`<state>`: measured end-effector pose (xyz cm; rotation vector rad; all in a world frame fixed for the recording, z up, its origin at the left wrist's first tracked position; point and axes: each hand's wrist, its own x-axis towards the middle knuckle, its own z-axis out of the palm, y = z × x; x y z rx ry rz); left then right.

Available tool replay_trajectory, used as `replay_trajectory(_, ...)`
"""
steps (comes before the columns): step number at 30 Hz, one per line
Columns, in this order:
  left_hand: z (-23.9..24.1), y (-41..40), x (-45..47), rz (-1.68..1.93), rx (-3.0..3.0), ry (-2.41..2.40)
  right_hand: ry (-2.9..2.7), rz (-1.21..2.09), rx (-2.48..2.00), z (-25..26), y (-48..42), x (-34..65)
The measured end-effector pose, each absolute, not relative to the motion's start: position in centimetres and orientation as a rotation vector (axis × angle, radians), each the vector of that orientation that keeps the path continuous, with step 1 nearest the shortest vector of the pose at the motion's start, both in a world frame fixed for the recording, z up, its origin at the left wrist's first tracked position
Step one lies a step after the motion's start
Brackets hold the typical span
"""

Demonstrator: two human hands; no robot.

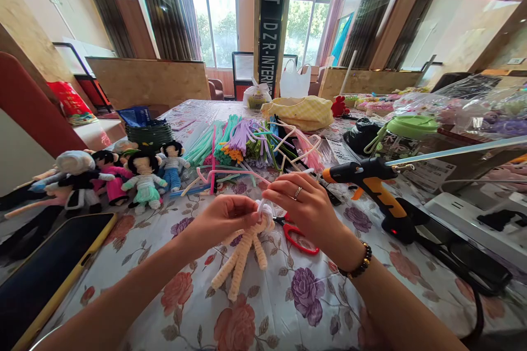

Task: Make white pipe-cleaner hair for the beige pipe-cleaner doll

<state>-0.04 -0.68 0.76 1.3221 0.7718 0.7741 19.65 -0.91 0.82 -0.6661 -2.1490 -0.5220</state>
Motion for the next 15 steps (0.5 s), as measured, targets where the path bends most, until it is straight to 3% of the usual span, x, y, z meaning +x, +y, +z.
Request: replay_trajectory(15, 0.44, -0.61, 0.02, 0.848, 1.528, 0.760, -2.068, -0.585, -0.734, 0.86, -0.88, 19.34)
